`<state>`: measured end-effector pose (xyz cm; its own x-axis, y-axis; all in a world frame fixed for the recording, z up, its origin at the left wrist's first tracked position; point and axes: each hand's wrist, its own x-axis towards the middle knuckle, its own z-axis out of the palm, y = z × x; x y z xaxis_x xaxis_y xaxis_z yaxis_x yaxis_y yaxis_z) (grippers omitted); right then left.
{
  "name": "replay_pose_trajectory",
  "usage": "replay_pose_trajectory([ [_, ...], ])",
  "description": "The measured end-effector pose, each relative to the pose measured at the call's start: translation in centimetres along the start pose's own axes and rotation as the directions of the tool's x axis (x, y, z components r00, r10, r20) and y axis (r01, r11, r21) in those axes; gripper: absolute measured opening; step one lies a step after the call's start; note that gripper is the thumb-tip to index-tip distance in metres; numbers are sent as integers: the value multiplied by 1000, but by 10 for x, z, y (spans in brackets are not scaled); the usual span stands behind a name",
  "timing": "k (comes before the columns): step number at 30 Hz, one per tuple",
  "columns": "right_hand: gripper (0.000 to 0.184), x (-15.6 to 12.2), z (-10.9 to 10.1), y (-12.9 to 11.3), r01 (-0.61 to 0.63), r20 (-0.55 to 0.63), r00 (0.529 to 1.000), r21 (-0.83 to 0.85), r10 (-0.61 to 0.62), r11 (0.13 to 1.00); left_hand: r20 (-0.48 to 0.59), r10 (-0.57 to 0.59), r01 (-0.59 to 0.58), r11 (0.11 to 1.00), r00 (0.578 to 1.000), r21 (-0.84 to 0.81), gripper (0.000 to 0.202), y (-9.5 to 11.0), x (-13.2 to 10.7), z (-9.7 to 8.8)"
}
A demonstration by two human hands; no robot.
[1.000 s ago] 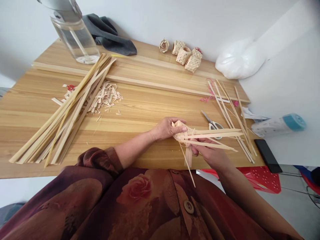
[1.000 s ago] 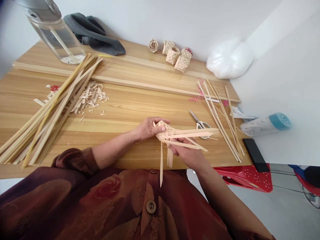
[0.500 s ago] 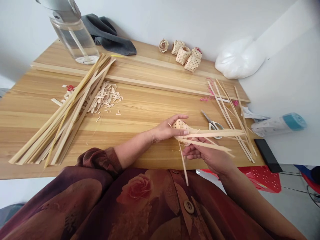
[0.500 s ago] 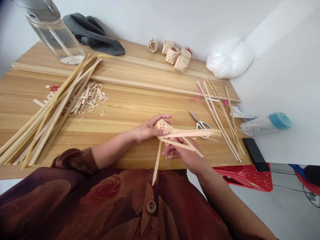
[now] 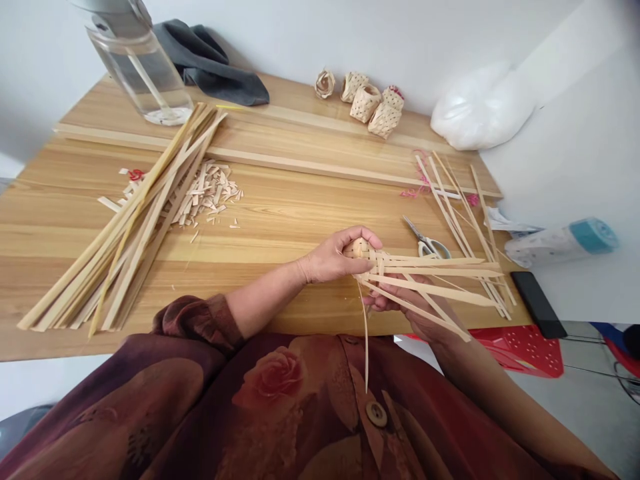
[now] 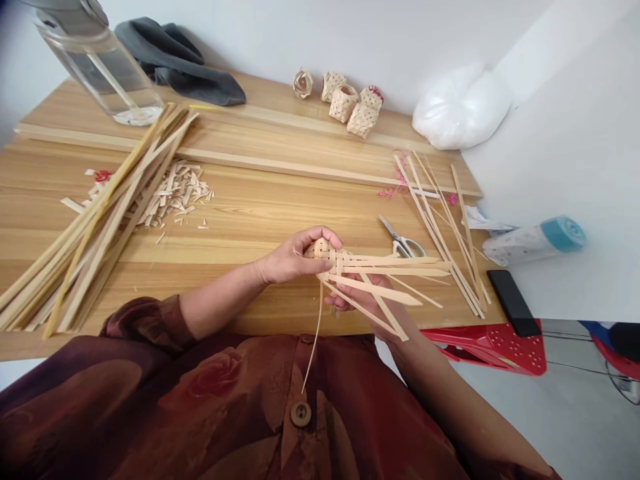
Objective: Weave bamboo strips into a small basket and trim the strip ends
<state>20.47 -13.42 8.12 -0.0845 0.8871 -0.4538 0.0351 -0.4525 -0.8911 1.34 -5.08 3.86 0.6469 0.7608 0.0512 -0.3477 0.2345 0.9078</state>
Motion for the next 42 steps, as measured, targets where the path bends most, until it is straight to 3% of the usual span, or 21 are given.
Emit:
replay_pose_trajectory([
  [5,34,3,-2,6,28,32,999,-37,-26,999,25,24,-24,1000,999,9,40,0,0,-1],
  [9,43,2,2,1,33,-31,999,-60,-35,998,60,7,-4,999,998,-49,42,1,0,-2],
  [16,47,-1,11,-9,15,-81,996,-111,-24,994,-39,-72,71,997,997,-29,64,-2,-2,4],
  [21,33,-1,0,2,126,-21,991,-214,-134,969,-32,-94,93,995,995,-32,63,-2,-1,3],
  [29,38,-5,-1,-12,107,68,994,-409,-87,906,38,-95,97,994,995,-47,64,0,-3,4],
  [36,38,-5,-7,-14,208,139,978,-586,-155,783,20,-84,85,992,996,-95,62,0,-3,8],
  [42,35,-5,-6,-18,225,157,974,-560,-165,797,13,-89,90,979,996,-181,62,-4,-2,8],
])
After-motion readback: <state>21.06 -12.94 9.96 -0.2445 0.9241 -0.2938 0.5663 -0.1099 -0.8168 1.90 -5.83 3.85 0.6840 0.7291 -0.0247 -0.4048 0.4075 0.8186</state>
